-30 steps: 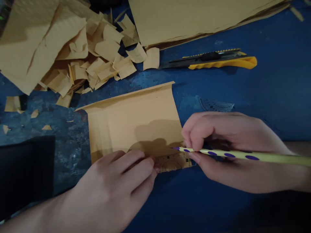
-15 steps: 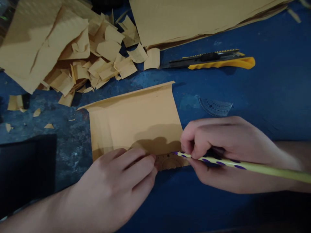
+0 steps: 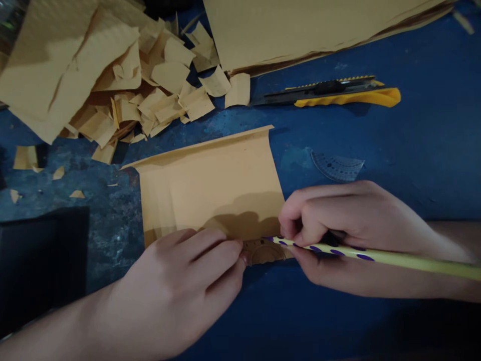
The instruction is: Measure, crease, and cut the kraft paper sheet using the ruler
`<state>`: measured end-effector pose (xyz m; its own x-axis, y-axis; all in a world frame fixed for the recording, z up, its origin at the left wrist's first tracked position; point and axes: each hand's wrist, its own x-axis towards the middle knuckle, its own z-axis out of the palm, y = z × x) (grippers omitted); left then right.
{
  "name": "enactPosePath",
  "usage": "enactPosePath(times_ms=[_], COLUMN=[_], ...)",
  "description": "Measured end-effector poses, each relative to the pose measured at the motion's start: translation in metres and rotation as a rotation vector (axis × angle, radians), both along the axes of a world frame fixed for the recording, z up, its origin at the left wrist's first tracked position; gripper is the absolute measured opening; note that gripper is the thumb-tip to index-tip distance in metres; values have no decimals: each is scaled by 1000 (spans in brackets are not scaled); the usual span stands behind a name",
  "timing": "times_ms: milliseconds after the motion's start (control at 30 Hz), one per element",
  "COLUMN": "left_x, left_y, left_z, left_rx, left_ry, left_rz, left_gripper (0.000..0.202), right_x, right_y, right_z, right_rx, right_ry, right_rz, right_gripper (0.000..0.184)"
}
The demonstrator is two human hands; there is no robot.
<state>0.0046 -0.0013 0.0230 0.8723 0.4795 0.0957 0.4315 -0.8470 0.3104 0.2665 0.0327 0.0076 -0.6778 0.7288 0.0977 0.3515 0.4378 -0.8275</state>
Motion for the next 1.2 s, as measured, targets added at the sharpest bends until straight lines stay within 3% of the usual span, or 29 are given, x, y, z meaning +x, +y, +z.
enactPosePath(times_ms=[1200], left_x=[2], left_y=[1], left_z=[2], left_rx=[-29], left_ry=[9], left_rz=[-1], left_gripper=[31], right_x=[-1], right_y=[-2], right_z=[-2], right_rx=[-9], right_ry=[2], right_rz=[-52], right_gripper=[22])
